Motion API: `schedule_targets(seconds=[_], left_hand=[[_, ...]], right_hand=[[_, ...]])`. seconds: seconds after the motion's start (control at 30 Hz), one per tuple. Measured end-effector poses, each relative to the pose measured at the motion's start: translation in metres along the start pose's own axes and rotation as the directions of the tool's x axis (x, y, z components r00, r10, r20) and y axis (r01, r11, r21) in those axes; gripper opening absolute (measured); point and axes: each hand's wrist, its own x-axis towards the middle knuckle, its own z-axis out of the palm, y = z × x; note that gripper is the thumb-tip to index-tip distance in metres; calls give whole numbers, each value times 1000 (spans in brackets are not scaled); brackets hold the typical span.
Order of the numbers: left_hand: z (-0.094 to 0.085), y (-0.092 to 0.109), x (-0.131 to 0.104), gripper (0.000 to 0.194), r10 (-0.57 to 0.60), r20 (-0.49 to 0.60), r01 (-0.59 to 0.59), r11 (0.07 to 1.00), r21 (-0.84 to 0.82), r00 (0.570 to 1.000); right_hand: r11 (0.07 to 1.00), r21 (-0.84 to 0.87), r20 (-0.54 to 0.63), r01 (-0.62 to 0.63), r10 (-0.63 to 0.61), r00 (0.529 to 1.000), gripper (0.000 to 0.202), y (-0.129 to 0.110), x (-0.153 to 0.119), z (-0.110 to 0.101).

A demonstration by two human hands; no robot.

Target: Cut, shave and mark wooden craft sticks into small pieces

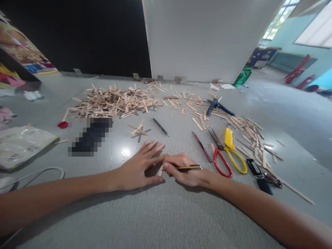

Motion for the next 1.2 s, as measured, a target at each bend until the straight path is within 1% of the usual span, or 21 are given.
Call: schedule_targets(seconds=[0.1,0.27,0.5,0.67,0.87,1.2], left_hand=[[0,0,0,89,7,-15,-7,1000,-15,1000],[-1,1,0,90,0,1,0,1000,-9,1000],[2,-2,-1,87,18,-42,-19,999,-39,999],[0,-1,0,89,8,-16,-9,1000,-28,1000],[0,-1,-1,88,15,-33,-16,999,-27,999],[-1,1,0,90,-13,12,13,1000,-6,1000]], right_hand=[[1000,11,8,-17,17,1000,46,0,1,0],[1000,21,4,-16,16,1000,46,0,1,0],[1000,19,3,-21,20,1000,46,0,1,0],[999,27,6,-18,18,1000,46,-1,1,0],[999,18,5,-28,28,1000,49,-1,0,-1],[1000,6,-3,3,-3,1000,49,0,1,0]])
